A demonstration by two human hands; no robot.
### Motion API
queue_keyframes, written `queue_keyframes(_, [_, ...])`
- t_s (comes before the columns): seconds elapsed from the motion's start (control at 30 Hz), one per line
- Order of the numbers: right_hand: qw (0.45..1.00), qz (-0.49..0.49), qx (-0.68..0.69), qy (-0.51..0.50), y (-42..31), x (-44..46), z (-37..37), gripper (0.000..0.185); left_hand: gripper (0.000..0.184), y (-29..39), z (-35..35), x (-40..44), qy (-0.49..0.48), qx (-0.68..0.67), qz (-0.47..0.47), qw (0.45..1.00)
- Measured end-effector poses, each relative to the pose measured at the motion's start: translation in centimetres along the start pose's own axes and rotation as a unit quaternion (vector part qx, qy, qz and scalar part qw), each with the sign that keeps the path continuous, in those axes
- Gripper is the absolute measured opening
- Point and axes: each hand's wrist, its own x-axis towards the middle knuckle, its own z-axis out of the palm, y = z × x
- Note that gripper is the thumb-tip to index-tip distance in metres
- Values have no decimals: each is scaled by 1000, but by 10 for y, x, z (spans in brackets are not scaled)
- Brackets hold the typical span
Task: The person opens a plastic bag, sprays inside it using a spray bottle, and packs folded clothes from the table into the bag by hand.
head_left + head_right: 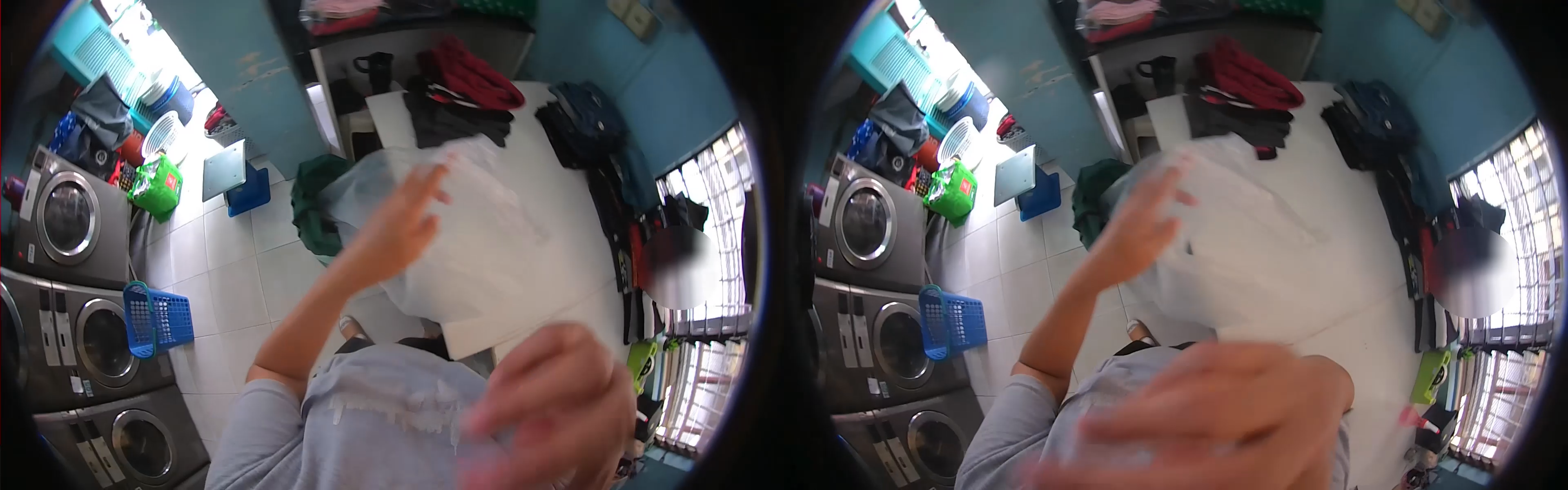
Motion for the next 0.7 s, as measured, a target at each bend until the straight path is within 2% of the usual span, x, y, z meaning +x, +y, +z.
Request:
queue_keyframes(0.07, [979, 153, -133, 5, 3, 9, 27, 5, 69, 5, -12, -10, -33, -54, -61, 996])
queue_keyframes(0.1, [953, 284, -98, 34, 7, -1, 33, 9, 69, 2, -15, -16, -27, -79, -53, 995])
queue_keyframes(0.17, [918, 386, -85, -27, 23, -31, 27, 23, 69, -3, -28, -26, -23, -99, -44, 994])
queue_keyframes(0.27, [801, 591, -54, 83, 42, -84, 36, 22, 69, -6, -54, -42, -42, -98, -49, 993])
queue_keyframes(0.33, [700, 698, -64, 139, 52, -106, 39, 22, 69, -6, -66, -47, -57, -106, -45, 992])
queue_keyframes(0.37, [700, 706, -95, 46, 56, -123, 36, 18, 70, -10, -72, -48, -54, -111, -54, 991])
queue_keyframes(0.43, [705, 696, -128, -58, 66, -117, 46, 16, 73, -19, -83, -51, -53, -123, -75, 988])
queue_keyframes(0.5, [718, 661, -128, -173, 82, -125, 43, 23, 73, -26, -102, -52, -24, -120, -48, 991])
queue_keyframes(0.53, [688, 692, -113, -187, 89, -127, 48, 27, 73, -32, -111, -53, -13, -120, -35, 992])
queue_keyframes(0.6, [624, 740, -99, -233, 109, -137, 61, 35, 82, -52, -132, -58, -17, -38, -43, 998])
queue_keyframes(0.67, [630, 708, -146, -285, 124, -142, 64, 41, 85, -89, -152, -67, 38, 24, 36, 998])
queue_keyframes(0.7, [668, 654, -186, -303, 131, -139, 66, 42, 88, -100, -166, -73, 44, -36, -39, 998])
